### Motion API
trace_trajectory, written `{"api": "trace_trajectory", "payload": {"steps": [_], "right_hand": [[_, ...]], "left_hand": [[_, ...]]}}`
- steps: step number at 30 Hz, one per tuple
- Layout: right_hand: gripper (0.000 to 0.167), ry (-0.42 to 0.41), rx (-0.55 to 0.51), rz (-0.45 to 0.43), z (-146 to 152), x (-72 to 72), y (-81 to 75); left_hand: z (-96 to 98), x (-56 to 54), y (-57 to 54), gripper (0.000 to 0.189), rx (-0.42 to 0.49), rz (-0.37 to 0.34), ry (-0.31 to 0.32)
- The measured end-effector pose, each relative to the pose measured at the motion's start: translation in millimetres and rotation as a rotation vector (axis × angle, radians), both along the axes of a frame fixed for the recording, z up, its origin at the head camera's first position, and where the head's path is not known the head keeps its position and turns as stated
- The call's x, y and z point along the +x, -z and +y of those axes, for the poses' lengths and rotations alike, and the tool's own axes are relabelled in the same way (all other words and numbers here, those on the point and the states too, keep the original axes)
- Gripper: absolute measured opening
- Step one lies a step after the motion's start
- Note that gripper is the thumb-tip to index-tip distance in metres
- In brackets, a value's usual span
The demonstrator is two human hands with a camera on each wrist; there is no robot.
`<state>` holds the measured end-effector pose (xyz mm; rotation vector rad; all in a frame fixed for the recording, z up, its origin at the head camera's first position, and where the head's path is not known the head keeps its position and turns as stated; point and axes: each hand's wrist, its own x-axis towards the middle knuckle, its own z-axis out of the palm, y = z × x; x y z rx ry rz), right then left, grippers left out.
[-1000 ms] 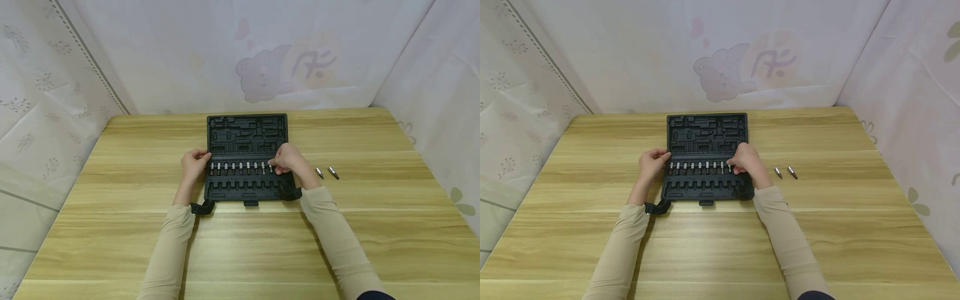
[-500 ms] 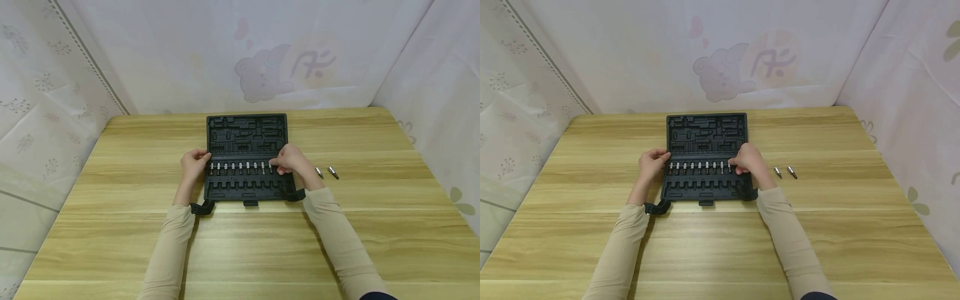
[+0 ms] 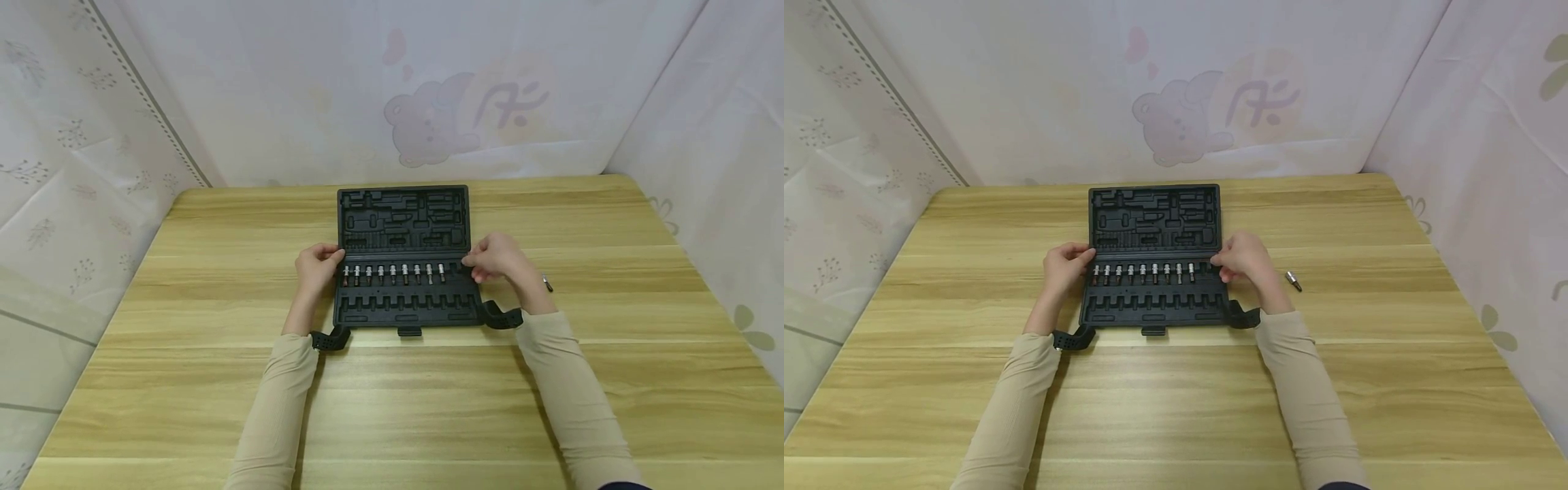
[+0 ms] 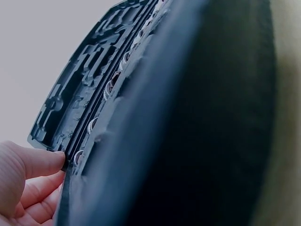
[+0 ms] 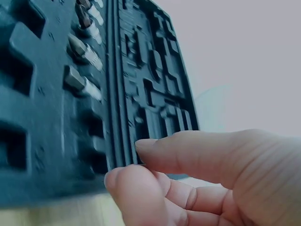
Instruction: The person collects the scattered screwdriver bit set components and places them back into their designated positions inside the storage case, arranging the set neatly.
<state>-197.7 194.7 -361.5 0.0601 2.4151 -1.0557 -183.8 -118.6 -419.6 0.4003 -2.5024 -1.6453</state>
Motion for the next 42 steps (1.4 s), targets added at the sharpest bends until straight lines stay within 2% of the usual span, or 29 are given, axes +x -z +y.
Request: {"api": "trace_trajectory", "payload": {"steps": [11, 36, 42], "right_hand": [[0.026, -0.001, 0.008, 0.039, 22.4, 5.0, -7.2], [0.028, 0.039, 0.015, 0.056, 68.8, 16.9, -8.0], [0.026, 0.039, 0.064, 0.091, 80.9, 19.7, -7.6]], "left_hand": [[0.5, -1.0, -0.6, 0.019, -0.003, -0.003, -0.005], [0.2, 0.7, -1.3, 0.02, 0.004, -0.003, 0.007], [0.3, 1.2, -1.6, 0.02, 0.009, -0.003, 0.01]]}}
